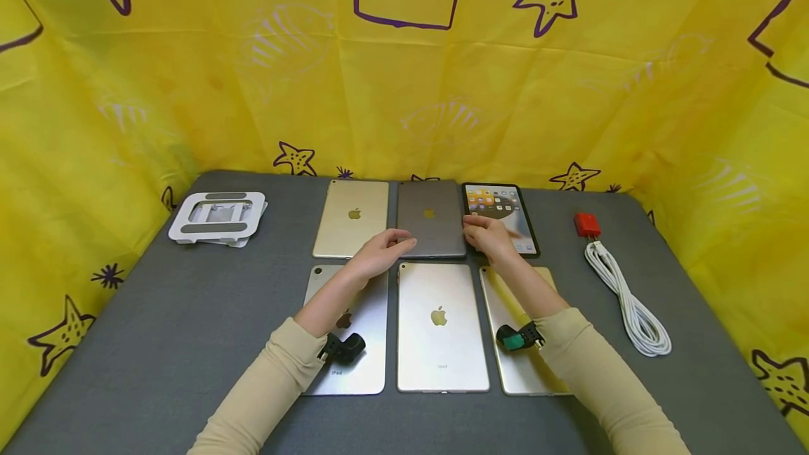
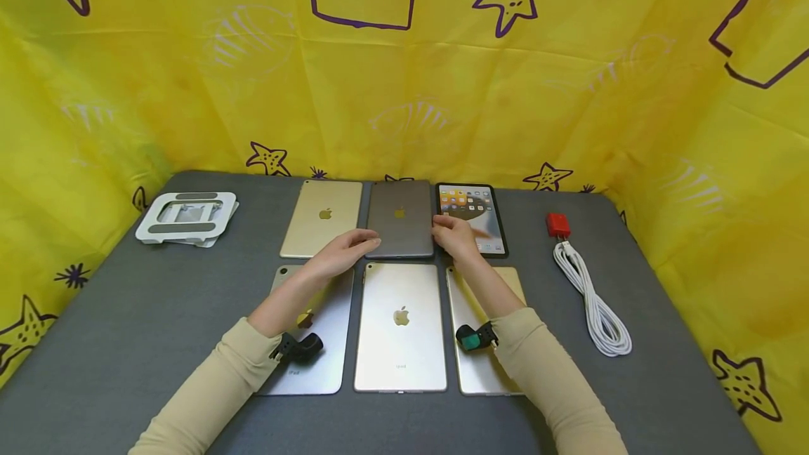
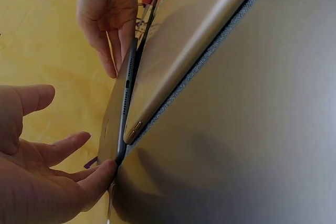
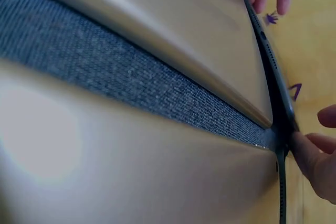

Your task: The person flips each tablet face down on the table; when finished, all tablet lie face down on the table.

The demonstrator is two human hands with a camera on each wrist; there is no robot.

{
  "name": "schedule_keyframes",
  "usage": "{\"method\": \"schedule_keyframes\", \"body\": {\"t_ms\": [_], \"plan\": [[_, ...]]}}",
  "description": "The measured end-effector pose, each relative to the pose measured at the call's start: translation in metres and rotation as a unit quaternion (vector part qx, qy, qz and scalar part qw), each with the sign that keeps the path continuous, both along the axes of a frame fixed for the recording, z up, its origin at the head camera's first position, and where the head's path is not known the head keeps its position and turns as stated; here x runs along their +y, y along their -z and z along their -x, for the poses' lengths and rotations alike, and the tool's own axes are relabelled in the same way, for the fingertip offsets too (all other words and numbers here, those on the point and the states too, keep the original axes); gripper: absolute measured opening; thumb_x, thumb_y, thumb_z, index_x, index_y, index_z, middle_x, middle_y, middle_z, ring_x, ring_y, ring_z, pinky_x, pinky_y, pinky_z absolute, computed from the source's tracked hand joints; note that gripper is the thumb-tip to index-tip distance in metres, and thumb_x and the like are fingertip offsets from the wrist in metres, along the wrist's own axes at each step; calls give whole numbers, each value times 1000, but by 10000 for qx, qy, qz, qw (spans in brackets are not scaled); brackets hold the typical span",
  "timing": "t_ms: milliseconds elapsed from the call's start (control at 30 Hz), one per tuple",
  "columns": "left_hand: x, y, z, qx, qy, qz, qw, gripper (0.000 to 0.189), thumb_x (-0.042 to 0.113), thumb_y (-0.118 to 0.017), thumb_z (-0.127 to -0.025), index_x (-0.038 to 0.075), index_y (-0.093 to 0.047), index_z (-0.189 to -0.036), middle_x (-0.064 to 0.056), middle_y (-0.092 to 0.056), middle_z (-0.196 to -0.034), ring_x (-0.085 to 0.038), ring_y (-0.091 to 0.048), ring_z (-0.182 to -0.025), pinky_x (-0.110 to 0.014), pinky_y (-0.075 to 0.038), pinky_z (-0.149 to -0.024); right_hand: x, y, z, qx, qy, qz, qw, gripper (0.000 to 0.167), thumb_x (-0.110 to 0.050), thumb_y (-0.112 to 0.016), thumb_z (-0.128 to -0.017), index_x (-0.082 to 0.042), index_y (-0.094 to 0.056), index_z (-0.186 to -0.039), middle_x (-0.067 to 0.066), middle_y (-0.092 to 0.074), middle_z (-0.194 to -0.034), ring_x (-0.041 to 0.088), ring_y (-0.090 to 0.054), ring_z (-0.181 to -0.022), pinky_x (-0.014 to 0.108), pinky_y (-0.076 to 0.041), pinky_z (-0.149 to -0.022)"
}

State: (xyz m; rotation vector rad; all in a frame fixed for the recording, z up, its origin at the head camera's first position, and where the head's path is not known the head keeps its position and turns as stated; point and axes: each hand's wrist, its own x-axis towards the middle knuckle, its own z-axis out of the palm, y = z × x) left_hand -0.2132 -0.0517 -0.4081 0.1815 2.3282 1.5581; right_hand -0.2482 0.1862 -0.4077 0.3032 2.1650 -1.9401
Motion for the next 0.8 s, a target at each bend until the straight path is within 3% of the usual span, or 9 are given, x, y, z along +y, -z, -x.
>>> {"method": "schedule_keyframes", "body": {"t_ms": [367, 600, 800], "plan": [[2, -1, -1, -22, 15, 114, 9999, 51, 36, -57, -98, 6, -50, -140, -19, -51, -134, -34, -49, -120, -51, -39, -101, -3, -1, -6, 377, -350, -802, 9955, 51, -5, -51, -93, 1, -46, -143, 19, -46, -144, 24, -42, -128, 35, -35, -106], [3, -1, -3, -33, 17, 97, 9999, 50, 33, -57, -98, 5, -50, -139, -20, -52, -133, -33, -51, -119, -49, -40, -101, -7, -4, -10, 570, -763, -1538, 9835, 53, -11, -50, -95, 1, -42, -145, 21, -43, -147, 33, -37, -136, 43, -31, -111], [4, 0, -5, 97, 23, 180, 9998, 50, 33, -57, -99, 3, -51, -139, -22, -50, -135, -35, -49, -122, -50, -40, -102, -9, -6, -13, 544, -1033, -1770, 9773, 57, -13, -51, -95, 2, -36, -148, 23, -38, -149, 35, -35, -138, 45, -29, -112]]}}
